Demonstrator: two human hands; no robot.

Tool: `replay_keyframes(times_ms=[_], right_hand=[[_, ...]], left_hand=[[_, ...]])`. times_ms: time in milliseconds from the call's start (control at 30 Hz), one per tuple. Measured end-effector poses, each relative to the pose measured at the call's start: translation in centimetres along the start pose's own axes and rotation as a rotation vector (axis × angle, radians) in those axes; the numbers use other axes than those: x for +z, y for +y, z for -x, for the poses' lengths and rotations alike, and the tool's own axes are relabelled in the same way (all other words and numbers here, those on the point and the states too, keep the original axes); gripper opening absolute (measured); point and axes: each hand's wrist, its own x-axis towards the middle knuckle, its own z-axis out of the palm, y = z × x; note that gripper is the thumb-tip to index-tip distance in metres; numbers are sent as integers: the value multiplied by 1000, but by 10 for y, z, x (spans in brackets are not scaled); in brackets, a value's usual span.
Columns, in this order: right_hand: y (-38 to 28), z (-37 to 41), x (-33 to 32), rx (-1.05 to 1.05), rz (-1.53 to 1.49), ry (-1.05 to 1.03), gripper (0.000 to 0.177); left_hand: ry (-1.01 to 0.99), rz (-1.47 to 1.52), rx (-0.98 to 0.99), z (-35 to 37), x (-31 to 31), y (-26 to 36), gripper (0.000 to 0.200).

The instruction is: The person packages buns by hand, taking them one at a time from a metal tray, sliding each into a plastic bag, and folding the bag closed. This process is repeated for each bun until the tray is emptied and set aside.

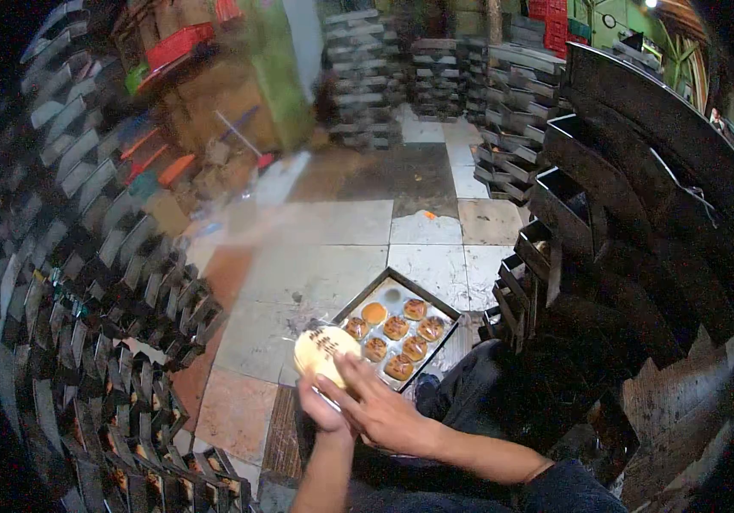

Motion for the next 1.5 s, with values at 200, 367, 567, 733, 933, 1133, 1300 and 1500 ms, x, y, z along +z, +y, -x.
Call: replay_keyframes(times_ms=[200, 367, 567, 733, 933, 1133, 1300, 1500], right_hand=[[23, 35, 10, -31, -524, -311, 36], [20, 0, 13, -63, -598, -329, 16], [-37, 24, -27, -324, -922, -346, 23], [5, 8, 27, -130, -546, 35, 21], [-60, 16, -14, -524, -946, -191, 20], [-23, 5, 11, -151, -570, 39, 18], [-70, 23, 13, -365, -770, -143, 23], [-42, 24, -18, 21, -604, 59, 18]], left_hand=[[-8, 168, -87, -3, -18, 38, 61], [-13, 7, -193, 4, -6, 12, 67], [-130, -249, 270, -16, -25, 29, 54], [-107, 186, -346, 15, 3, 65, 50], [-86, 166, -350, -2, -15, 68, 50], [-166, 48, -289, 8, 1, 69, 55], [-165, 127, -425, 8, -13, 63, 54], [-212, 102, -394, 28, 3, 67, 53]])
